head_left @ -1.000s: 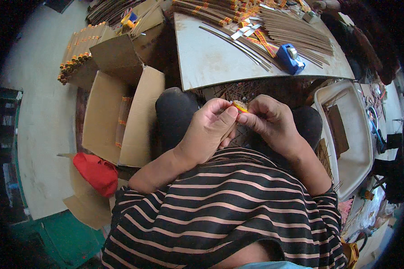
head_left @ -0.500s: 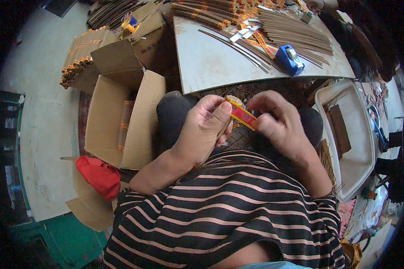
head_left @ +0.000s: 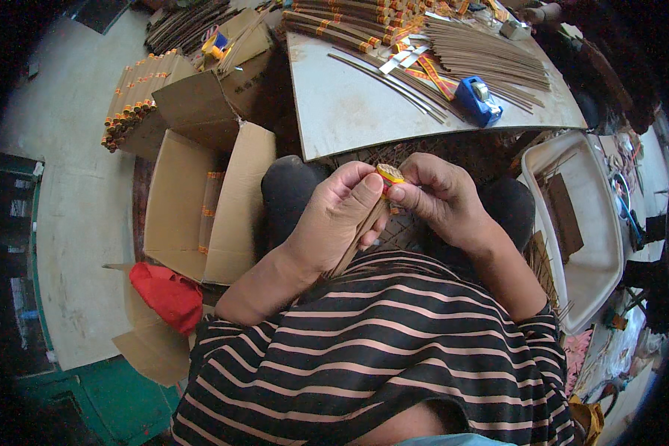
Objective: The person gathers thin wooden sticks into small bundles, wraps each bundle with a colorful paper band, and secures it with tape. The person then places the finished bundles into a nearby container.
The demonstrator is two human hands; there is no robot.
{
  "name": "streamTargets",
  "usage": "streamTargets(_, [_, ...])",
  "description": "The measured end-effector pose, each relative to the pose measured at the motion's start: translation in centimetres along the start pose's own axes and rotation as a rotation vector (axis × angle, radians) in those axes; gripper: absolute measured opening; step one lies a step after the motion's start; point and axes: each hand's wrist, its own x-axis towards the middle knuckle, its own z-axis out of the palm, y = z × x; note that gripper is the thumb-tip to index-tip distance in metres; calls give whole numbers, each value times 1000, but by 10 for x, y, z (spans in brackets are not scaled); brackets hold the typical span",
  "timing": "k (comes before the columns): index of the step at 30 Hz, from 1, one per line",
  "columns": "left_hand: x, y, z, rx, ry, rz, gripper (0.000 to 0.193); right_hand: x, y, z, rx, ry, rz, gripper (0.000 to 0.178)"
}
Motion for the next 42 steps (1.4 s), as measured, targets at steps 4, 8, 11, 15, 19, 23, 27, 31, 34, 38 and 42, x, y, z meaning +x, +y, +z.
streamTargets(4, [2,4,-1,-50,-55,-45,27,3,6,-2,-107,3,-163,21])
streamTargets(8, [5,4,-7,-89,-122,-75,30,7,11,0,-119,33,-265,21])
streamTargets(11, [6,8,-9,-165,-195,-129,32,10,11,0,-113,47,-315,21])
streamTargets(15, [10,11,-11,-197,-262,-160,33,11,15,0,-37,85,-341,24])
streamTargets(19, [11,11,-12,-266,-335,-184,33,12,15,1,0,101,-325,29])
streamTargets(23, [14,9,-17,-325,-448,-217,35,11,13,-1,-21,58,-287,32])
streamTargets(27, [15,10,-20,-447,-561,-292,37,13,5,-1,60,68,-166,29])
streamTargets(31, [8,7,-11,-227,-642,-152,37,15,5,1,288,81,-2,16])
streamTargets(34, [7,12,7,18,-619,-236,36,12,10,0,204,22,14,19])
streamTargets(38, [6,18,2,-221,-322,-263,35,6,19,-16,353,227,190,19])
streamTargets(42, [8,18,-2,-180,-169,-145,31,-3,-15,-23,230,193,130,32])
